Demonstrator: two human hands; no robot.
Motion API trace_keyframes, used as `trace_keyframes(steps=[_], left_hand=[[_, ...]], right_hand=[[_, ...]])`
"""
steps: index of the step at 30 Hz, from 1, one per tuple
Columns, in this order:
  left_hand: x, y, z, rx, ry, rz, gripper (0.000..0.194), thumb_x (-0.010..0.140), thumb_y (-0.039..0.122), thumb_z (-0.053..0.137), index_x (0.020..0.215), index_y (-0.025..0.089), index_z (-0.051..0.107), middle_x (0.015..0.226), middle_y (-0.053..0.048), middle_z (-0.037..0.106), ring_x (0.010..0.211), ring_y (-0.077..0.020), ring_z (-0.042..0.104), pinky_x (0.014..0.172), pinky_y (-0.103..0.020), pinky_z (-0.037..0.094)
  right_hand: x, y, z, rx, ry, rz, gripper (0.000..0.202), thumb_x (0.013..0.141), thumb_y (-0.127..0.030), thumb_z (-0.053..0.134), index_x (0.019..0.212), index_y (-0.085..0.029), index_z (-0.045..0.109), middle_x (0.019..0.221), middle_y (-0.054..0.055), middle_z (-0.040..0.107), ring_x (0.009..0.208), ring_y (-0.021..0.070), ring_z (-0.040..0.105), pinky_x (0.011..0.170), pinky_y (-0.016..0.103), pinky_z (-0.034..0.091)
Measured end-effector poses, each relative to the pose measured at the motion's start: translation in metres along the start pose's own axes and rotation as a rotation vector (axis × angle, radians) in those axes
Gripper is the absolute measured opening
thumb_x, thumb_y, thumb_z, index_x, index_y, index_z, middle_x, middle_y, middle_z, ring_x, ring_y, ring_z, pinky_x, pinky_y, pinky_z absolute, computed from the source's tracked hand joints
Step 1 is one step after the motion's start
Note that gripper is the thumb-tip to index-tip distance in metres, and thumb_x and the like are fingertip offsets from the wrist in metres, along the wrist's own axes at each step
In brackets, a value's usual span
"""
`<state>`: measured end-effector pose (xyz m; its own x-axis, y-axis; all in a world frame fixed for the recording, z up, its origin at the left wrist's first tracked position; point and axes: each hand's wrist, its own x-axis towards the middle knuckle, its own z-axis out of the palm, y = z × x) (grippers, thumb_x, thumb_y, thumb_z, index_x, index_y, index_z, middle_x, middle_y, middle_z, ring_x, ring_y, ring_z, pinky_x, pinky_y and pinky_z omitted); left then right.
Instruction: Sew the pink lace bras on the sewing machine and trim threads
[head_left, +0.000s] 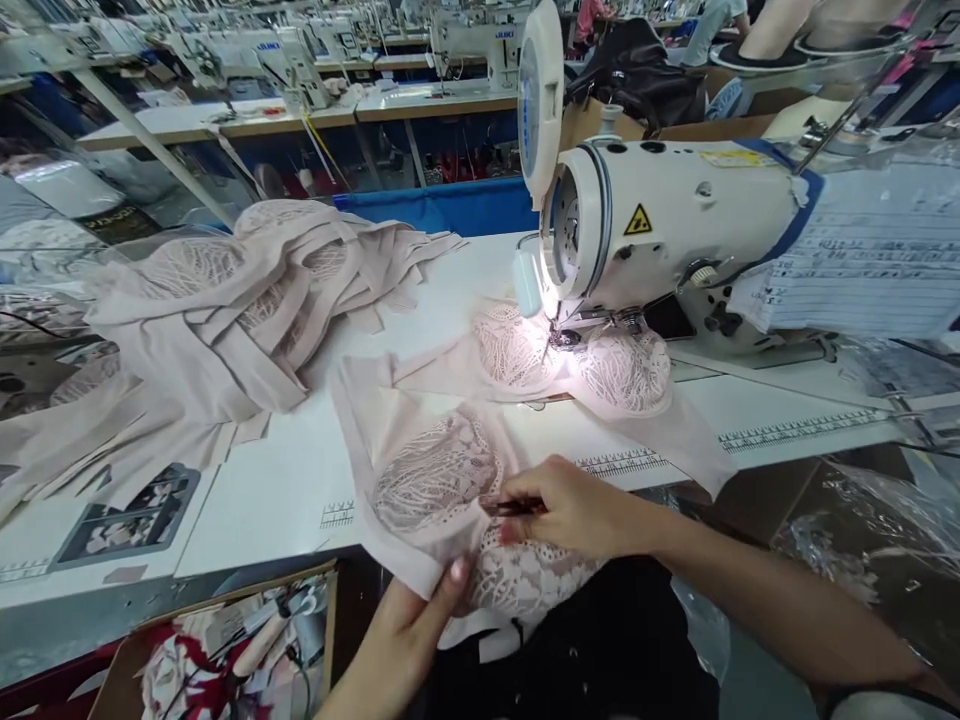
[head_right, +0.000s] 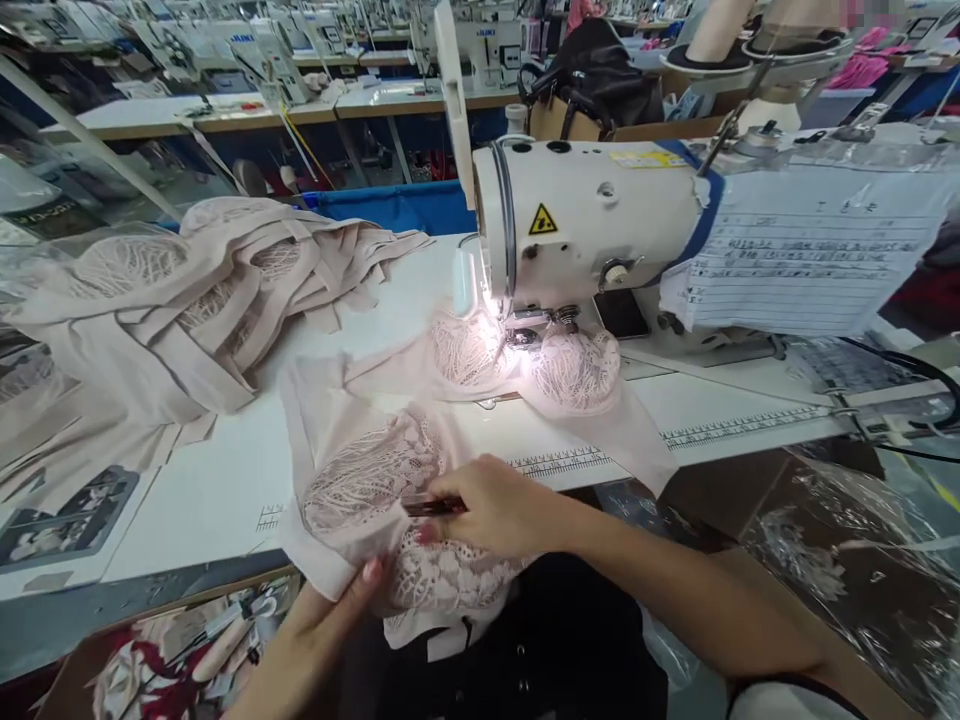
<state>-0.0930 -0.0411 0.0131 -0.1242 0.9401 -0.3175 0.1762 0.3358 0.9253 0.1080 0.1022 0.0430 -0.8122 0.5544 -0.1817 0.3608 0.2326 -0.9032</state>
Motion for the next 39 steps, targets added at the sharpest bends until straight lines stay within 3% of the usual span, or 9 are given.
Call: trace_keyframes(steps=[3,6,9,14,16,19,23,30,39], left_hand=[[-0.007,0.010,-0.019,0.310,-0.387,0.285,0.042,0.094,0.060,0.061,0.085,0.022,0.075,0.075,-0.004,0.075,0.068,-0.0182,0.072,0.065,-0.021,0.056],[0.001,0.028,-0.021,0.396,-0.242,0.544,0.035,0.107,0.038,0.044,0.092,0.022,0.071,0.063,0.002,0.068,0.050,-0.0105,0.062,0.053,-0.016,0.048],[0.020,0.042,0.002,0.692,0.014,0.838,0.034,0.104,0.016,0.043,0.126,0.026,0.068,0.111,-0.008,0.075,0.104,-0.0209,0.071,0.086,-0.029,0.057],[0.035,0.056,0.023,0.926,-0.466,1.061,0.016,0.099,0.021,0.059,0.100,0.020,0.075,0.163,-0.008,0.040,0.157,-0.0355,0.020,0.126,-0.060,0.016],[0.031,0.056,0.019,0.831,-0.627,1.001,0.021,0.099,0.028,0.062,0.083,0.019,0.073,0.150,-0.009,0.056,0.151,-0.0342,0.035,0.127,-0.058,0.015],[0.028,0.049,0.013,0.608,-0.794,0.773,0.032,0.101,0.029,0.058,0.072,0.018,0.065,0.093,-0.007,0.073,0.098,-0.0216,0.069,0.107,-0.041,0.044],[0.036,0.025,0.011,0.269,-0.847,0.282,0.040,0.099,0.038,0.060,0.066,0.016,0.057,0.062,0.002,0.051,0.059,-0.0109,0.047,0.058,-0.023,0.036],[0.032,-0.018,0.032,-0.492,-0.500,-0.157,0.058,0.074,0.064,0.081,0.055,0.013,0.059,0.058,-0.001,0.054,0.056,-0.0100,0.050,0.055,-0.021,0.038],[0.022,-0.028,0.056,-0.918,-0.380,-0.272,0.071,0.063,0.050,0.092,0.052,0.021,0.029,0.045,0.010,0.028,0.038,-0.0026,0.024,0.037,-0.016,0.024]], right_hand=[[-0.029,0.016,0.020,-0.207,0.234,0.046,0.006,0.088,-0.016,0.066,0.084,-0.018,0.063,0.070,-0.001,0.067,0.062,0.0125,0.057,0.059,0.023,0.035],[-0.052,0.026,0.030,-0.376,0.450,-0.147,0.018,0.086,-0.007,0.056,0.097,-0.018,0.065,0.080,0.001,0.075,0.066,0.0144,0.066,0.063,0.024,0.040],[-0.068,0.023,0.034,-0.583,0.501,-0.402,0.021,0.090,-0.008,0.049,0.094,-0.017,0.068,0.071,0.001,0.071,0.060,0.0146,0.062,0.061,0.027,0.039],[-0.095,0.016,0.025,-0.647,0.166,-0.422,0.020,0.087,-0.007,0.052,0.080,-0.018,0.067,0.064,-0.001,0.068,0.054,0.0138,0.057,0.056,0.029,0.032],[-0.103,0.019,0.019,-0.470,0.023,-0.367,0.019,0.083,-0.005,0.056,0.084,-0.019,0.069,0.070,-0.002,0.073,0.059,0.0128,0.062,0.057,0.027,0.036],[-0.105,0.025,0.012,-0.162,-0.121,-0.299,0.016,0.086,-0.007,0.060,0.086,-0.018,0.072,0.079,0.000,0.077,0.070,0.0125,0.070,0.064,0.022,0.043],[-0.094,0.039,0.004,0.063,-0.206,-0.091,0.017,0.090,-0.027,0.071,0.077,-0.016,0.067,0.069,0.000,0.068,0.061,0.0113,0.061,0.057,0.021,0.040],[-0.080,0.073,0.012,0.479,-0.106,0.040,0.056,0.089,-0.058,0.069,0.058,-0.019,0.043,0.063,0.001,0.056,0.058,0.0108,0.046,0.053,0.025,0.030],[-0.077,0.089,0.031,0.968,-0.030,0.114,0.063,0.073,-0.057,0.085,0.056,-0.021,0.037,0.046,-0.007,0.044,0.039,0.0052,0.031,0.040,0.022,0.021]])
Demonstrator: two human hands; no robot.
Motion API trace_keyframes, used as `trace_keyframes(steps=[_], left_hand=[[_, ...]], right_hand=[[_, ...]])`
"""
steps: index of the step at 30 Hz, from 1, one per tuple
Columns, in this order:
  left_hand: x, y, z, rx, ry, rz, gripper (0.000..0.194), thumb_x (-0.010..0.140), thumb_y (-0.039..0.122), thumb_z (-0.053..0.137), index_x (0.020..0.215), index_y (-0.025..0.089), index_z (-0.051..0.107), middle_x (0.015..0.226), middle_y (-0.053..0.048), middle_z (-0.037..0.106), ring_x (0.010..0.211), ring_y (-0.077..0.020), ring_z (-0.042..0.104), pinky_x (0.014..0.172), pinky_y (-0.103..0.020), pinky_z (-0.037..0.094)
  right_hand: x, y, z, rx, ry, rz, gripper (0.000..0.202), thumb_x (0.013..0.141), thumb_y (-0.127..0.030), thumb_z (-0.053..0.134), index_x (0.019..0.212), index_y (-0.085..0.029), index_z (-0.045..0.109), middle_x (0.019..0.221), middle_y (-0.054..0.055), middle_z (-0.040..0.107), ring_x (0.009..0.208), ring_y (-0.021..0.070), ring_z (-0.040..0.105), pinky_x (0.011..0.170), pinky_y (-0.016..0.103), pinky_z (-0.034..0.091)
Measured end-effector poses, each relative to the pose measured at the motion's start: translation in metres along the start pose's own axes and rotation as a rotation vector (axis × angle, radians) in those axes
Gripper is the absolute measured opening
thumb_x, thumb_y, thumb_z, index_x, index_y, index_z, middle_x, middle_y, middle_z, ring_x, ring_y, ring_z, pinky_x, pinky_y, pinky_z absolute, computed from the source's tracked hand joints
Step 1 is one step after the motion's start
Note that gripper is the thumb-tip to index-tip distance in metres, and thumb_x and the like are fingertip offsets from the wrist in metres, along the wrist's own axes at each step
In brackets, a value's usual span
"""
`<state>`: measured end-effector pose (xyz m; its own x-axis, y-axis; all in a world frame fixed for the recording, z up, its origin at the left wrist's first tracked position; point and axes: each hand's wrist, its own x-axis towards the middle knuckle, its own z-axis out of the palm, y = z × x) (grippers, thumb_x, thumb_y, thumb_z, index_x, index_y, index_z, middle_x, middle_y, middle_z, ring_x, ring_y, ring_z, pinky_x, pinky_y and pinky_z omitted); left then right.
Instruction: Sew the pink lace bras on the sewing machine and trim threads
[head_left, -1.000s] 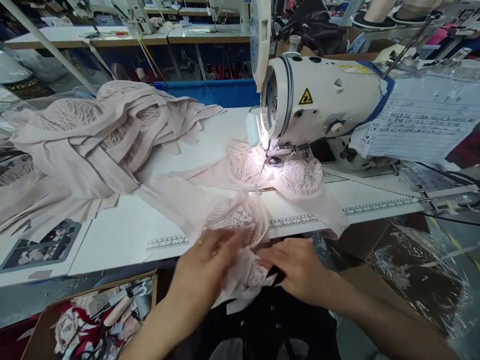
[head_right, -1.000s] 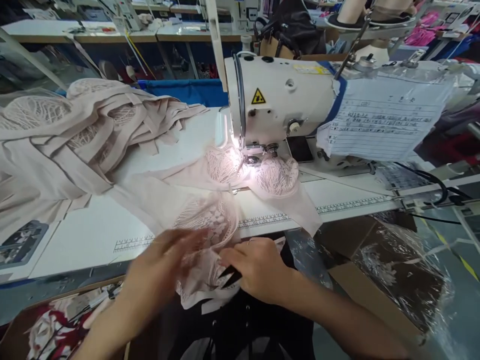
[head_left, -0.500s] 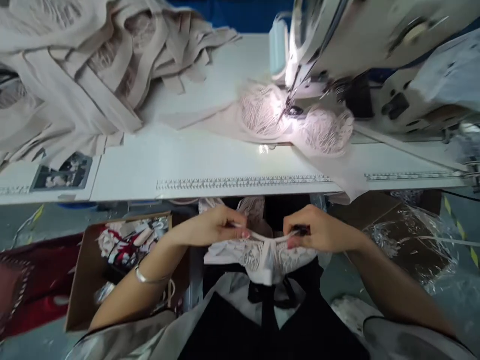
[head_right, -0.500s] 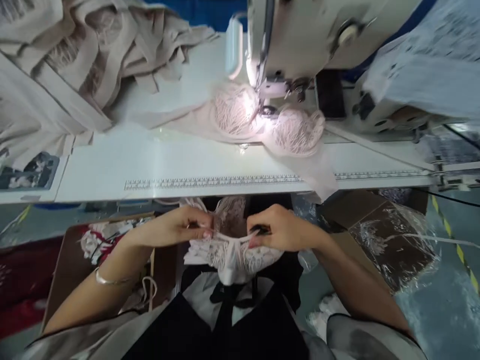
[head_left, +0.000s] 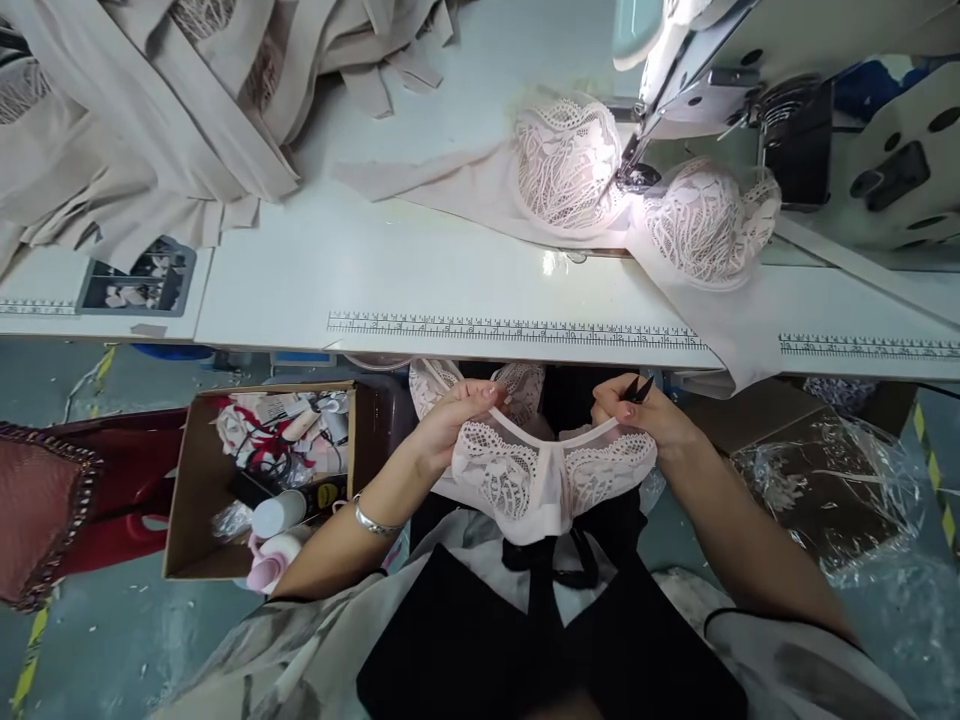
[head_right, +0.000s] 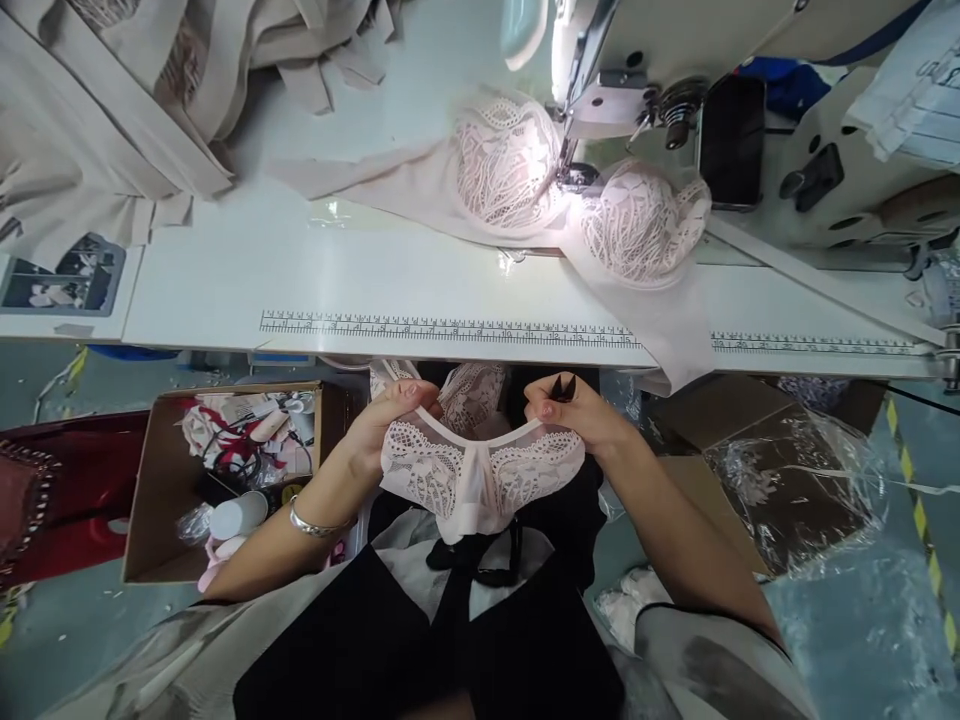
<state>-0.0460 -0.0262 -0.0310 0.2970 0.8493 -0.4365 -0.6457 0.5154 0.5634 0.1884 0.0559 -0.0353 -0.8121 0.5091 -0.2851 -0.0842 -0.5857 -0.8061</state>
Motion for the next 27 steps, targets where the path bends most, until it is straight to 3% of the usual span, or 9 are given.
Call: trace_keyframes(steps=[14,27], left_hand=[[-0.0001,-0.0014,-0.0023,-0.022,-0.007,0.035,0.070,0.063,0.049,0.092,0.056,0.021,0.029,0.046,0.011,0.025,0.039,-0.0018,0.020,0.038,-0.015,0.023],[0.0003,-0.0004,0.0001,-0.006,0.005,0.027,0.073,0.061,0.052,0.092,0.055,0.022,0.026,0.046,0.010,0.023,0.039,-0.0025,0.020,0.038,-0.016,0.021]], right_hand=[[-0.0006,-0.0027,-0.0054,0.000,-0.052,0.039,0.059,0.071,-0.055,0.087,0.053,-0.019,0.045,0.048,-0.004,0.049,0.040,0.0054,0.035,0.039,0.022,0.022],[-0.0059,-0.0078,-0.0057,-0.088,-0.028,0.089,0.064,0.066,-0.063,0.086,0.052,-0.021,0.040,0.046,-0.005,0.044,0.040,0.0062,0.031,0.039,0.023,0.019]])
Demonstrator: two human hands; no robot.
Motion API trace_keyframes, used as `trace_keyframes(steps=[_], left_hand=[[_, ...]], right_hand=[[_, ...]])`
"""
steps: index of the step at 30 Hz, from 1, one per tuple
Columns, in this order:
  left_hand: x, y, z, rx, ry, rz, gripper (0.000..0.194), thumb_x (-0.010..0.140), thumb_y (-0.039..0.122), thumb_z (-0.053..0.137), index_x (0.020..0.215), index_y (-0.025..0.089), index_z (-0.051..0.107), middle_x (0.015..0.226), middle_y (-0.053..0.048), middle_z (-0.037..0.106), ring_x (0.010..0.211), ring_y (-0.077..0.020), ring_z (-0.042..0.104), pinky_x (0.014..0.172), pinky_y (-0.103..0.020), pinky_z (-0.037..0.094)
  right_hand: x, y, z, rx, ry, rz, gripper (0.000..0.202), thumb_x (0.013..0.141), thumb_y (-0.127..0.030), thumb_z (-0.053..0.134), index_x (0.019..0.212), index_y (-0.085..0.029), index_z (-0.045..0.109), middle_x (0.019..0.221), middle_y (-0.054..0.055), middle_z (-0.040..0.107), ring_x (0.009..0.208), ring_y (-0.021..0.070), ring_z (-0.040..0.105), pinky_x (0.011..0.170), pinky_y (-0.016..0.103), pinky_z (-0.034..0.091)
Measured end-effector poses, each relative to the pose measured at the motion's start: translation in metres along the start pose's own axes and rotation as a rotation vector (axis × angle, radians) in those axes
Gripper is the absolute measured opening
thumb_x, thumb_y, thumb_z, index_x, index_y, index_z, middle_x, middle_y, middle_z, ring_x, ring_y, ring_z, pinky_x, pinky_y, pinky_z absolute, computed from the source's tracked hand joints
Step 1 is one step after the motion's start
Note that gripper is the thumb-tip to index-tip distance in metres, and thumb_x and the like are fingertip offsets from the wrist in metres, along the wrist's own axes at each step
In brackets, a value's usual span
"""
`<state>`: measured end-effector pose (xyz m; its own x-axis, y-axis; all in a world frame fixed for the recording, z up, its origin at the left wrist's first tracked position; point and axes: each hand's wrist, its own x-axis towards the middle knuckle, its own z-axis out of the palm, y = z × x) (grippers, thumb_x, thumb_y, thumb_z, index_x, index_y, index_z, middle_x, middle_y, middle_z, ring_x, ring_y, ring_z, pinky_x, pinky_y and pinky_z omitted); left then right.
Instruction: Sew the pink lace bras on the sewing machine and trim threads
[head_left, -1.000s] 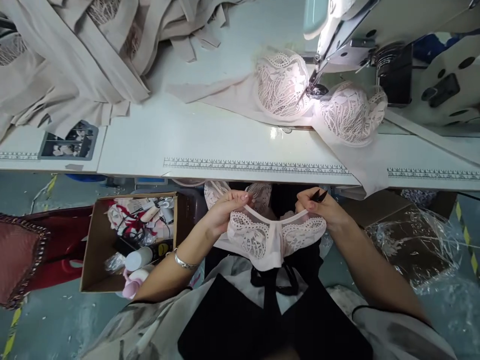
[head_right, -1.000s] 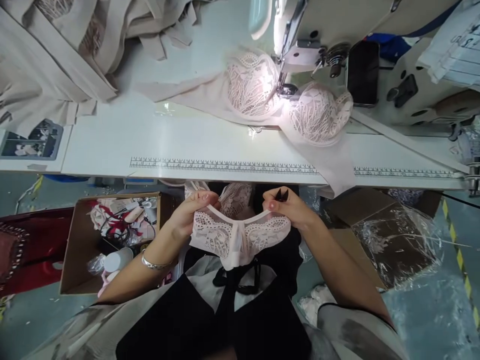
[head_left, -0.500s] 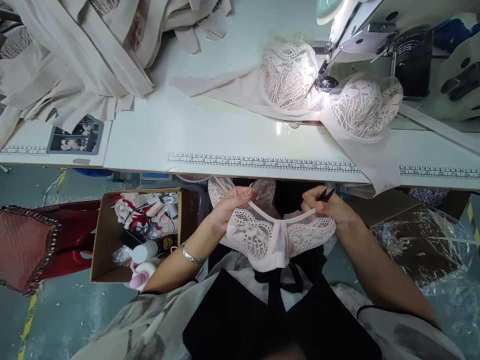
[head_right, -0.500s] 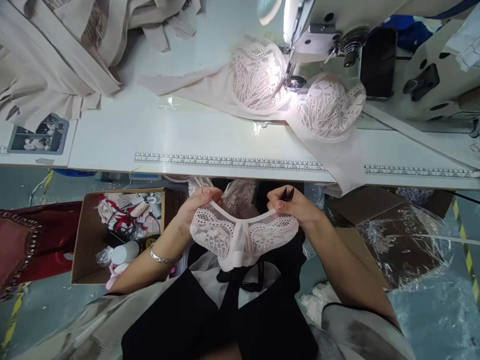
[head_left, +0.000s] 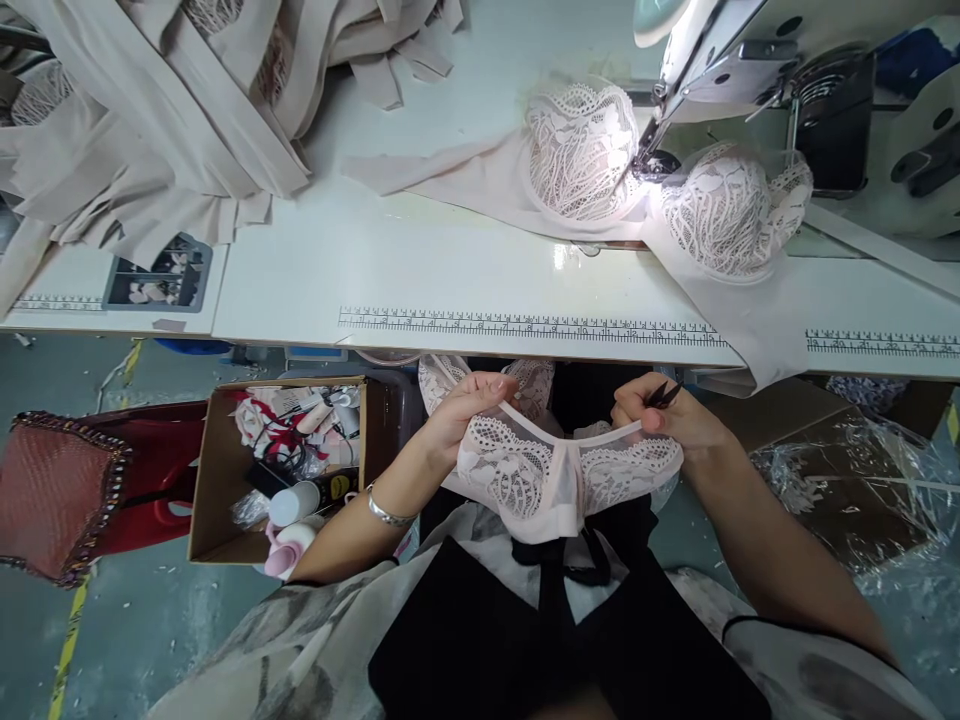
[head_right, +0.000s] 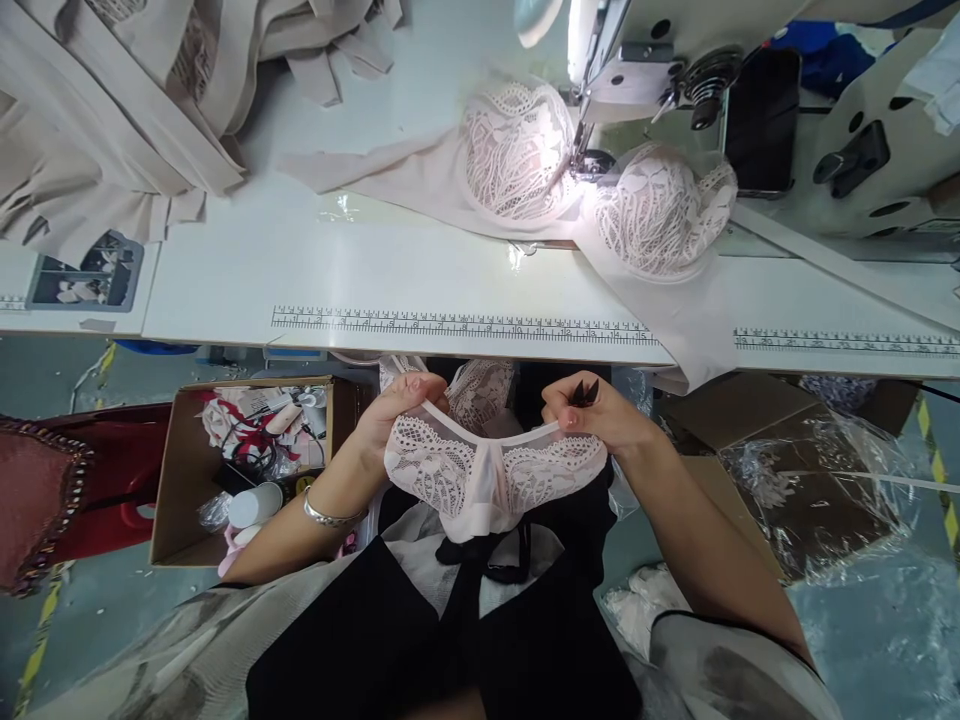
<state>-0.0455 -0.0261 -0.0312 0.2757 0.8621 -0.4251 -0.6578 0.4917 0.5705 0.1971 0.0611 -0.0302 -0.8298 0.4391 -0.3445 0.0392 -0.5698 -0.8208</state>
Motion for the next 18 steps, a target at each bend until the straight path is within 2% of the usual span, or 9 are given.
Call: trace_keyframes(steps=[5,7,9,11,13,15,16,18], left_hand=[[0.000,0.001,0.002,-0.019,-0.012,0.016,0.070,0.064,0.049,0.091,0.055,0.021,0.027,0.047,0.010,0.023,0.039,-0.0025,0.021,0.038,-0.016,0.022],[0.004,0.001,0.009,-0.006,-0.056,0.003,0.071,0.065,0.050,0.091,0.054,0.021,0.027,0.045,0.010,0.024,0.038,-0.0026,0.021,0.038,-0.018,0.021],[0.010,0.003,0.018,0.027,-0.122,-0.027,0.071,0.065,0.053,0.090,0.053,0.021,0.028,0.045,0.009,0.026,0.038,-0.0028,0.022,0.038,-0.019,0.020],[0.019,0.007,0.029,0.090,-0.193,-0.055,0.070,0.066,0.060,0.088,0.053,0.020,0.031,0.046,0.009,0.029,0.039,-0.0033,0.023,0.039,-0.020,0.021],[0.025,0.017,0.038,0.204,-0.255,-0.023,0.065,0.070,0.063,0.084,0.055,0.019,0.040,0.049,0.007,0.037,0.042,-0.0050,0.032,0.042,-0.020,0.028],[0.025,0.032,0.045,0.371,-0.277,0.127,0.047,0.078,0.056,0.082,0.068,0.017,0.057,0.063,0.001,0.057,0.056,-0.0101,0.054,0.056,-0.023,0.045],[0.022,0.039,0.048,0.475,-0.257,0.258,0.036,0.081,0.048,0.082,0.079,0.016,0.064,0.077,-0.003,0.065,0.070,-0.0135,0.063,0.067,-0.026,0.052],[0.013,0.048,0.052,0.708,-0.162,0.573,0.019,0.086,0.031,0.080,0.095,0.018,0.069,0.098,-0.006,0.072,0.094,-0.0173,0.067,0.086,-0.031,0.054]], right_hand=[[0.000,-0.003,-0.005,-0.080,-0.030,-0.026,0.068,0.069,-0.068,0.082,0.052,-0.022,0.037,0.045,-0.007,0.039,0.041,0.0056,0.029,0.042,0.024,0.019],[0.002,-0.008,-0.004,-0.212,-0.049,-0.037,0.064,0.069,-0.074,0.079,0.058,-0.020,0.047,0.051,-0.006,0.046,0.045,0.0063,0.034,0.044,0.024,0.023],[0.005,-0.018,0.001,-0.425,-0.119,-0.039,0.060,0.071,-0.075,0.075,0.080,-0.017,0.064,0.065,-0.001,0.061,0.053,0.0087,0.046,0.049,0.023,0.031],[0.003,-0.030,0.009,-0.638,-0.237,-0.088,0.048,0.084,-0.064,0.072,0.095,-0.017,0.070,0.079,0.003,0.070,0.062,0.0113,0.056,0.055,0.023,0.039],[-0.008,-0.043,0.015,-0.743,-0.353,-0.186,0.028,0.097,-0.045,0.064,0.088,-0.020,0.071,0.077,0.003,0.071,0.063,0.0120,0.061,0.059,0.024,0.043],[-0.028,-0.055,0.015,-0.692,-0.404,-0.300,0.033,0.102,-0.037,0.055,0.076,-0.023,0.069,0.065,0.003,0.068,0.057,0.0123,0.061,0.058,0.026,0.045],[-0.040,-0.060,0.014,-0.618,-0.399,-0.350,0.037,0.103,-0.039,0.052,0.073,-0.025,0.068,0.060,0.003,0.066,0.055,0.0129,0.062,0.057,0.027,0.047],[-0.062,-0.065,0.010,-0.499,-0.289,-0.420,0.041,0.102,-0.045,0.052,0.069,-0.027,0.069,0.053,0.004,0.063,0.050,0.0135,0.063,0.053,0.028,0.047]])
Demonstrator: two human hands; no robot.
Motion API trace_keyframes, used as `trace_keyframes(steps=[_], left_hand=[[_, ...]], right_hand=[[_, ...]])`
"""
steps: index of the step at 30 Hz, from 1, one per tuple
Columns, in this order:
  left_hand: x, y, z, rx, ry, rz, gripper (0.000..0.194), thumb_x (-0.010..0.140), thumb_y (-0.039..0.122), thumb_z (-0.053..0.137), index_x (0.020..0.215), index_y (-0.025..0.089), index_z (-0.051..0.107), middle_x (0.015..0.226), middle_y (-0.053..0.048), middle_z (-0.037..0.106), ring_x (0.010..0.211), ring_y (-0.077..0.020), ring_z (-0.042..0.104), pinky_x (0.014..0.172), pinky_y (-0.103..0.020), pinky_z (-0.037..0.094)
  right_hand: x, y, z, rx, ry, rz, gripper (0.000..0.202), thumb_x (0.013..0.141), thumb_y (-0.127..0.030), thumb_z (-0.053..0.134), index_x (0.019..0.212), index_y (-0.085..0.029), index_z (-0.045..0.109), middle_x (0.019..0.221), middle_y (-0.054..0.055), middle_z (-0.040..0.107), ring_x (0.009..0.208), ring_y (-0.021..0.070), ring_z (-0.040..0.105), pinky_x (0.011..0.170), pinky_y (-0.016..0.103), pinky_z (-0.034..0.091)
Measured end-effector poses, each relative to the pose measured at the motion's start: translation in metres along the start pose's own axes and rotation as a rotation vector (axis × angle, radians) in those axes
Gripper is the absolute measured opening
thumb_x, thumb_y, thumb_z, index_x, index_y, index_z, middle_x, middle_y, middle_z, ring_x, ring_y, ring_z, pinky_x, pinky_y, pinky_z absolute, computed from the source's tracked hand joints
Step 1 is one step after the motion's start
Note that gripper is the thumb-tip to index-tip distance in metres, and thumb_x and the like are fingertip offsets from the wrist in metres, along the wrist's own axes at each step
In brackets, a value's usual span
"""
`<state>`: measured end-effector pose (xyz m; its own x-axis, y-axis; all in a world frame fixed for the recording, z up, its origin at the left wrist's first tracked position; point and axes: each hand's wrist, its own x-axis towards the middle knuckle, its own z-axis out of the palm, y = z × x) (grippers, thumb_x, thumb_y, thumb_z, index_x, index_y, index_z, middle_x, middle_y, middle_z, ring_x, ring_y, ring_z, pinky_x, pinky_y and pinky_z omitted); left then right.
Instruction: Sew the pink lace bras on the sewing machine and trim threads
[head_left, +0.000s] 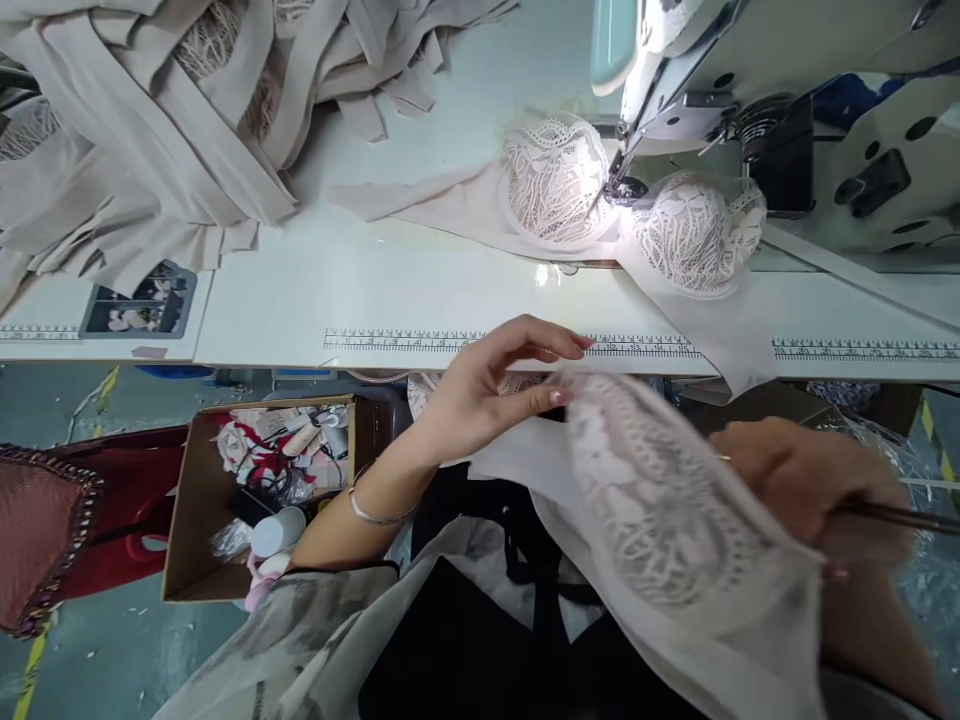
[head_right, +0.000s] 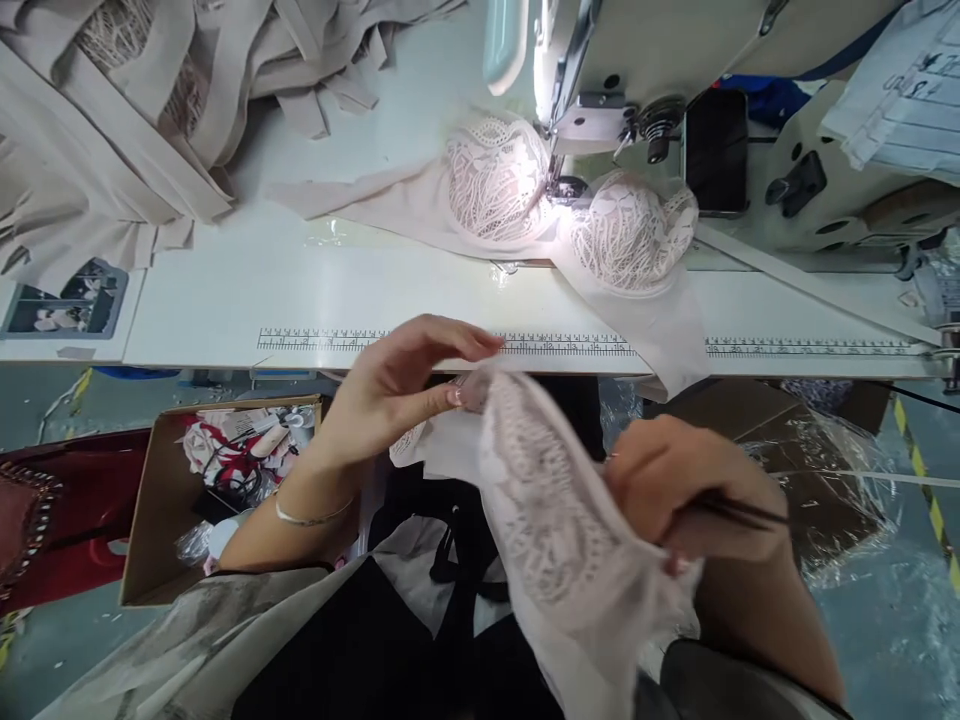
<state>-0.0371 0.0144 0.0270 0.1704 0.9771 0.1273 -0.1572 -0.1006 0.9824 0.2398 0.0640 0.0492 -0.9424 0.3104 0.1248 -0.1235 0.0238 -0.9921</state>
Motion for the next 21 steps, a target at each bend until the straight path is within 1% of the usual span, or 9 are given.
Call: trace_keyframes(steps=[2,3,6,8,10,12,16,19,21], left_hand=[[-0.010,0.007,0.003,0.261,0.048,0.187,0.007,0.090,0.020,0.075,0.095,0.018,0.071,0.096,-0.005,0.073,0.093,-0.0161,0.067,0.087,-0.029,0.054],[-0.016,0.006,0.008,0.353,0.014,0.236,0.005,0.091,0.019,0.074,0.096,0.017,0.072,0.093,-0.005,0.073,0.090,-0.0157,0.068,0.084,-0.028,0.055],[-0.035,-0.011,0.025,0.517,-0.110,0.282,0.019,0.092,0.026,0.074,0.106,0.014,0.071,0.093,-0.008,0.074,0.089,-0.0182,0.069,0.080,-0.029,0.058],[-0.042,-0.028,0.035,0.617,-0.062,0.291,0.024,0.093,0.028,0.073,0.111,0.013,0.069,0.097,-0.010,0.074,0.091,-0.0203,0.069,0.081,-0.031,0.059],[-0.045,-0.043,0.041,0.697,0.013,0.282,0.017,0.094,0.023,0.070,0.107,0.013,0.068,0.096,-0.010,0.073,0.091,-0.0203,0.069,0.082,-0.031,0.059],[-0.045,-0.052,0.040,0.733,0.050,0.266,0.011,0.094,0.019,0.069,0.103,0.013,0.067,0.094,-0.009,0.072,0.090,-0.0198,0.068,0.081,-0.030,0.059],[-0.043,-0.051,0.034,0.734,0.026,0.278,0.006,0.095,0.017,0.067,0.099,0.016,0.064,0.091,-0.005,0.069,0.085,-0.0177,0.067,0.075,-0.027,0.057],[-0.046,-0.042,0.031,0.754,0.046,0.304,0.002,0.096,0.014,0.062,0.095,0.016,0.063,0.085,-0.004,0.065,0.079,-0.0159,0.063,0.070,-0.025,0.053],[-0.049,-0.036,0.029,0.728,0.067,0.304,0.002,0.095,0.015,0.065,0.095,0.016,0.063,0.083,-0.003,0.064,0.077,-0.0151,0.062,0.067,-0.024,0.051]], right_hand=[[-0.010,-0.004,0.002,-0.095,0.179,0.065,0.036,0.099,-0.045,0.058,0.071,-0.026,0.070,0.052,0.004,0.062,0.049,0.0127,0.061,0.050,0.027,0.045],[-0.010,-0.002,0.006,-0.201,0.256,0.132,0.031,0.097,-0.042,0.062,0.073,-0.025,0.071,0.053,0.004,0.063,0.049,0.0119,0.059,0.049,0.027,0.043],[0.003,0.014,0.023,-0.472,0.394,0.299,0.022,0.093,-0.034,0.068,0.077,-0.021,0.073,0.058,0.000,0.065,0.049,0.0101,0.055,0.048,0.024,0.038],[0.014,0.031,0.036,-0.538,0.439,0.323,0.022,0.094,-0.032,0.066,0.078,-0.019,0.073,0.062,0.000,0.068,0.051,0.0102,0.054,0.050,0.023,0.039],[0.020,0.045,0.046,-0.583,0.471,0.290,0.022,0.095,-0.031,0.064,0.079,-0.018,0.073,0.065,0.000,0.069,0.053,0.0101,0.055,0.053,0.023,0.040],[0.021,0.053,0.053,-0.638,0.493,0.222,0.022,0.097,-0.027,0.060,0.081,-0.018,0.072,0.067,0.000,0.070,0.054,0.0098,0.056,0.055,0.022,0.042],[0.018,0.057,0.055,-0.803,0.493,0.067,0.019,0.099,-0.020,0.055,0.090,-0.019,0.072,0.076,0.002,0.072,0.063,0.0113,0.063,0.060,0.022,0.046],[0.014,0.058,0.053,-1.013,0.530,0.010,0.016,0.097,-0.016,0.060,0.090,-0.019,0.074,0.106,0.008,0.075,0.075,0.0135,0.068,0.066,0.024,0.051],[0.012,0.060,0.050,-1.050,0.482,0.006,0.020,0.097,-0.011,0.056,0.091,-0.019,0.073,0.124,0.010,0.073,0.083,0.0154,0.071,0.068,0.026,0.053]])
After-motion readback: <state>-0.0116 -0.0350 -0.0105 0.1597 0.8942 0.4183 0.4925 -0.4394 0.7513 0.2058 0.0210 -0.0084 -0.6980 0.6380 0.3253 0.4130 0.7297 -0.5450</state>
